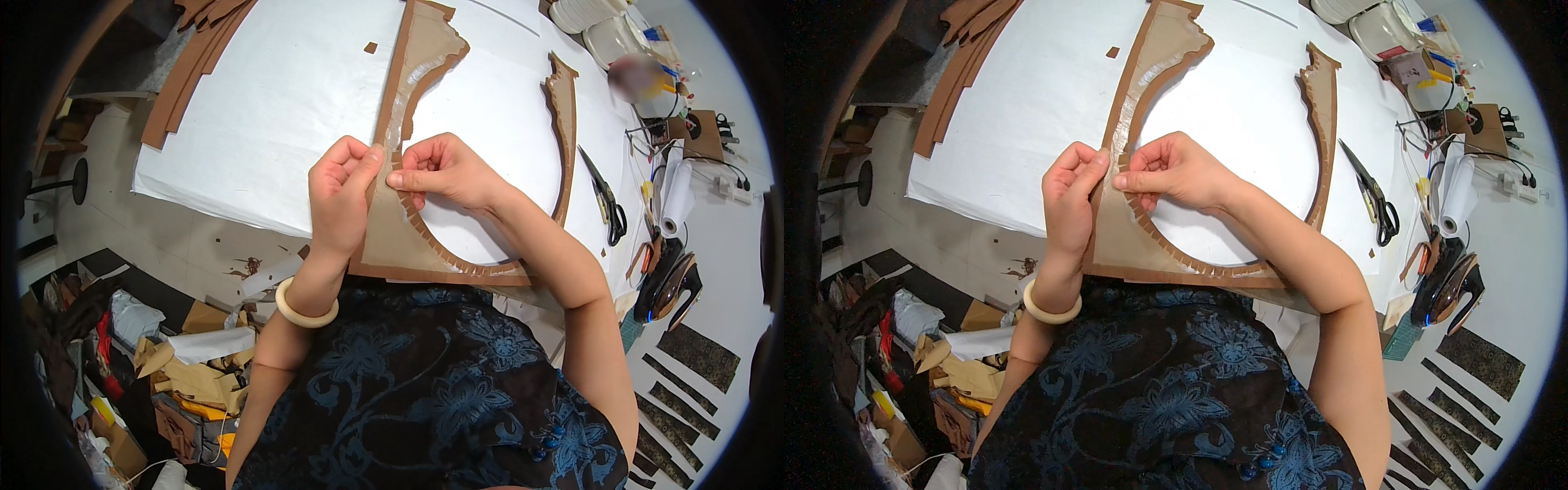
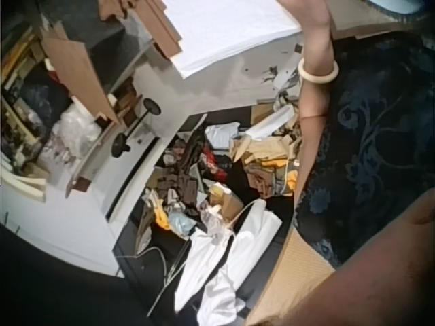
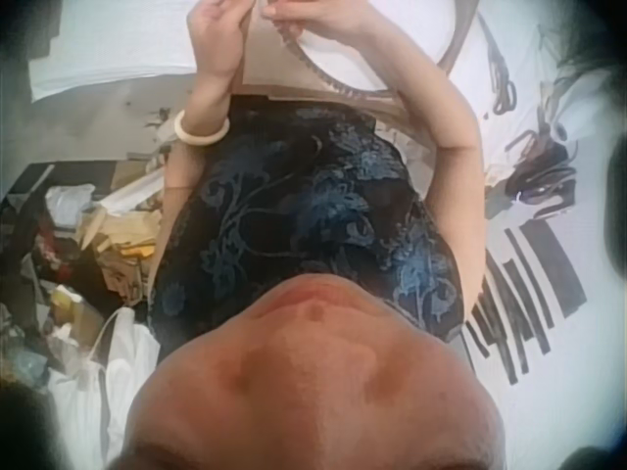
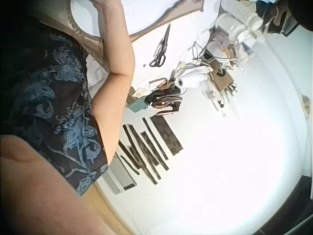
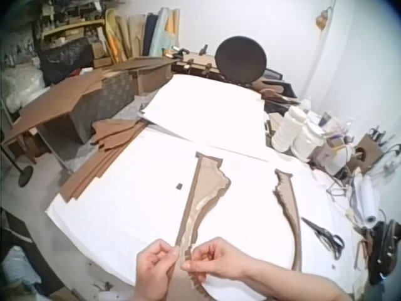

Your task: The person applies glue to the edges of a large, irregularly shaped cardboard piece using a brush. They then carefully align and press a smaller, matching cardboard piece onto the glued surface, smoothing it down to ensure adhesion.

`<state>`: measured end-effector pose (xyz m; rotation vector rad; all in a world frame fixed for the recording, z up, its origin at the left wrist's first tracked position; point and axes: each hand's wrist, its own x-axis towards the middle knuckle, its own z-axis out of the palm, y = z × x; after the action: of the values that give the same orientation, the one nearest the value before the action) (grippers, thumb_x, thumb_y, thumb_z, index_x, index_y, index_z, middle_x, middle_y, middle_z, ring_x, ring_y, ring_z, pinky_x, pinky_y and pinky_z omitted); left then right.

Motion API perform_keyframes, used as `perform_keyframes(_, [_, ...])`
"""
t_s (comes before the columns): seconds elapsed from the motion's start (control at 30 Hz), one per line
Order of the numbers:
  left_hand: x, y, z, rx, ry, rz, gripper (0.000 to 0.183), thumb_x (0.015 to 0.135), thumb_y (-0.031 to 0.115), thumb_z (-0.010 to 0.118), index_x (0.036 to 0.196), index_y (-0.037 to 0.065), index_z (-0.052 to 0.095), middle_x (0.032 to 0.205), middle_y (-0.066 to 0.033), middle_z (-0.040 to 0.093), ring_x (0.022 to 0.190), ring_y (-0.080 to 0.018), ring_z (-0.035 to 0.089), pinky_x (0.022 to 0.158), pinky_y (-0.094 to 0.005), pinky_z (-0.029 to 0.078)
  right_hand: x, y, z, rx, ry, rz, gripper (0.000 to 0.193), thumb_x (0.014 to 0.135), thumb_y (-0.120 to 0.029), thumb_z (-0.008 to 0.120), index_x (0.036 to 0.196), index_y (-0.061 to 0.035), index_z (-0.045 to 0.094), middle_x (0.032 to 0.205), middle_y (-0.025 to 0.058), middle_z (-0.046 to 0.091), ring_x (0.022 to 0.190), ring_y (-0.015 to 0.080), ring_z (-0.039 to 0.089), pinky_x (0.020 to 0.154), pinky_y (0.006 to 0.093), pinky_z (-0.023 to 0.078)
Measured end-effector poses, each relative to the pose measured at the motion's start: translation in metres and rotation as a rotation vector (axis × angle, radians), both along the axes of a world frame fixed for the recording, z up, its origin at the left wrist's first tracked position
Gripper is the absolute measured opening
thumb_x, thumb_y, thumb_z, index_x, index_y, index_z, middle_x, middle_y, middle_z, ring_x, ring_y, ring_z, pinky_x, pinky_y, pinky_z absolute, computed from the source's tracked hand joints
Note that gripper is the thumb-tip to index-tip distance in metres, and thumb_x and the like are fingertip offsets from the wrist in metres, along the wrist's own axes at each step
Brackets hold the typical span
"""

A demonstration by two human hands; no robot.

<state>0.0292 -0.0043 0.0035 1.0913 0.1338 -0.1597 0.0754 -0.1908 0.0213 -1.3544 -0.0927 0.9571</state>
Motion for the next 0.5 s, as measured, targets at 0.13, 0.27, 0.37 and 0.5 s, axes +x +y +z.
perform_keyframes(0.13, [0.0, -0.002, 0.005, -0.008, 0.014, 0.03, 0.018, 0.1, 0.01, 0.055, 0.083, 0.004, 0.054, 0.071, -0.0013, 0.065, 0.062, -0.0017, 0.053, 0.056, -0.0188, 0.041, 0.0, -0.004, 0.002, 0.128, 0.192, -0.092, 0.018, 0.088, -0.016, 0.076, 0.083, -0.0008, 0.069, 0.075, 0.0048, 0.069, 0.064, 0.0102, 0.064, 0.06, 0.0222, 0.052])
perform_keyframes(0.27, [0.0, -0.002, 0.005, -0.021, 0.017, 0.023, 0.018, 0.1, 0.009, 0.055, 0.083, 0.004, 0.055, 0.07, -0.0006, 0.064, 0.062, -0.0018, 0.053, 0.057, -0.0186, 0.041, 0.0, -0.003, 0.008, 0.025, 0.021, 0.058, 0.019, 0.087, -0.016, 0.077, 0.079, -0.0016, 0.068, 0.075, 0.0051, 0.069, 0.062, 0.0101, 0.064, 0.059, 0.0222, 0.051])
perform_keyframes(0.37, [0.0, -0.004, -0.003, -0.021, -0.004, 0.021, 0.017, 0.1, 0.009, 0.055, 0.083, 0.004, 0.055, 0.071, -0.0009, 0.064, 0.062, -0.0021, 0.053, 0.058, -0.0185, 0.042, 0.0, 0.0, 0.008, -0.057, -0.033, 0.103, 0.019, 0.087, -0.016, 0.077, 0.079, -0.0021, 0.068, 0.075, 0.0048, 0.069, 0.062, 0.0101, 0.063, 0.06, 0.0219, 0.051])
perform_keyframes(0.5, [0.0, -0.006, 0.002, -0.037, 0.016, 0.025, 0.018, 0.1, 0.01, 0.055, 0.083, 0.004, 0.055, 0.072, -0.0006, 0.063, 0.063, -0.0019, 0.051, 0.059, -0.0189, 0.041, 0.001, -0.001, 0.005, -0.032, 0.009, 0.051, 0.022, 0.092, -0.021, 0.073, 0.08, -0.0018, 0.068, 0.075, 0.0054, 0.069, 0.064, 0.011, 0.064, 0.062, 0.0224, 0.052])
